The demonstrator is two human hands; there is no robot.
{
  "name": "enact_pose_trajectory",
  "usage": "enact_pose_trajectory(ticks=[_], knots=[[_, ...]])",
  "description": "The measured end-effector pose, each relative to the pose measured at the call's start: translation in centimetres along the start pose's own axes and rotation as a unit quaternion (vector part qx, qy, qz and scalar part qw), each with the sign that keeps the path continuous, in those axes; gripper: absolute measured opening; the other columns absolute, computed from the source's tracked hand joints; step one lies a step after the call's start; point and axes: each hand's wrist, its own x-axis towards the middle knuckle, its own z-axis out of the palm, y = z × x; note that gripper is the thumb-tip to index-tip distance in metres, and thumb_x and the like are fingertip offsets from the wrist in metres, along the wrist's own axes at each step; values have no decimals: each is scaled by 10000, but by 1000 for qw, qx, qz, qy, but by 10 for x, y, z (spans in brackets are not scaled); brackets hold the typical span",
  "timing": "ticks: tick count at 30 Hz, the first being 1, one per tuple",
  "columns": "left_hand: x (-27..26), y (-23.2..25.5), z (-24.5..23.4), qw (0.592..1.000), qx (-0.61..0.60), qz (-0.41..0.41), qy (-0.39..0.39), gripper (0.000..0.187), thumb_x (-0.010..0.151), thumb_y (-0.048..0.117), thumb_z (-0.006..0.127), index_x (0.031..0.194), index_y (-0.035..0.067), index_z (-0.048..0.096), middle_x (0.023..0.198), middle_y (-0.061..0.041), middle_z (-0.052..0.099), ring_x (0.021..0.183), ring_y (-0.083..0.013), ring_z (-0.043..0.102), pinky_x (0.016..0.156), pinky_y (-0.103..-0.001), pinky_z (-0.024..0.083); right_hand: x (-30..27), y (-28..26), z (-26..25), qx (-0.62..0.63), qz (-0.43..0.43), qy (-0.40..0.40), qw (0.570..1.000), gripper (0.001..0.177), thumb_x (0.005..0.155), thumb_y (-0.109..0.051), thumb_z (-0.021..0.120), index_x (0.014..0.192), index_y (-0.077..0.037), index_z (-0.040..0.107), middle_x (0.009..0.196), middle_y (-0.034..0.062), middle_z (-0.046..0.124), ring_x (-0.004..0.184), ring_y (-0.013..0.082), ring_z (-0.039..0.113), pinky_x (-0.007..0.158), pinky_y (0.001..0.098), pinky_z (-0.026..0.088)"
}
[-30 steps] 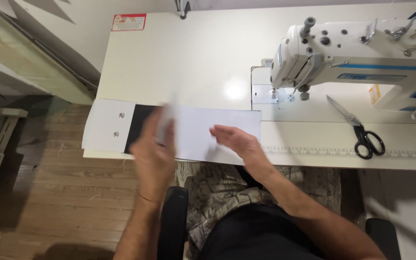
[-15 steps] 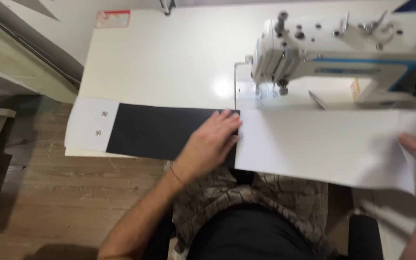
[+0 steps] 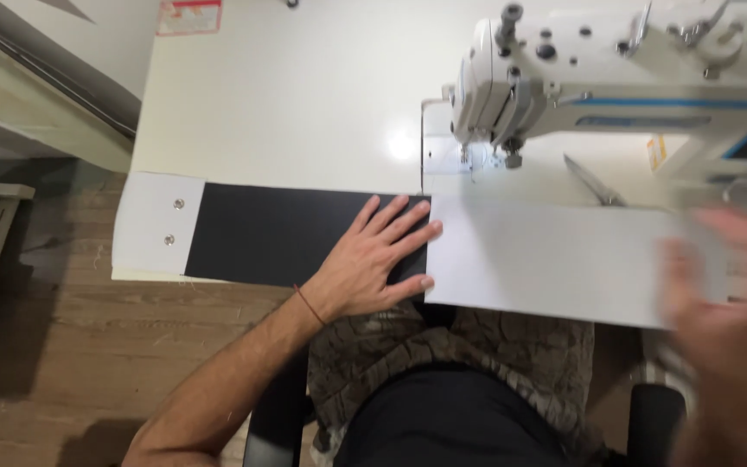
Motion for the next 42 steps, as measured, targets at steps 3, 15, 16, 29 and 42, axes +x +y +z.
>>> enact_pose_trajectory(ticks=[3,15,16,29,42], knots=[[10,3,2,999,35,-11,-7,723,1041,651,338,1637,243,301,1705,-93,294,1599,-324,178,1296,-537,77,17,-73,28,176,-138,-113,968,368,928,-116,818,1249,6,683,1324,193,697,1334,337,629,1185,452,428],[30,0,13,998,14,-33,43,775,989,678,451,1619,235,366,1663,-45,378,1565,-300,286,1272,-587,98,41,-83,121,122,-334,-242,903,715,971,-553,563,1512,-90,498,1563,95,516,1482,266,429,1266,413,266],[32,0,12,998,11,-34,47,772,989,676,458,1610,224,384,1653,-54,393,1560,-310,293,1268,-600,97,42,-81,122,123,-346,-237,899,711,974,-554,558,1509,-89,505,1567,98,515,1483,269,431,1263,411,274],[63,-5,7,999,12,-23,25,902,929,730,510,1628,185,342,1674,-31,368,1559,-347,271,1242,-683,55,59,-57,133,88,-358,-238,899,750,973,-629,499,1520,-114,494,1575,60,506,1495,224,419,1285,380,244],[87,-25,10,999,17,-31,13,894,926,757,497,1619,208,364,1689,5,340,1570,-339,249,1243,-691,31,79,-43,154,64,-346,-300,887,803,995,-672,435,1587,-132,412,1573,78,501,1490,194,404,1304,392,156]])
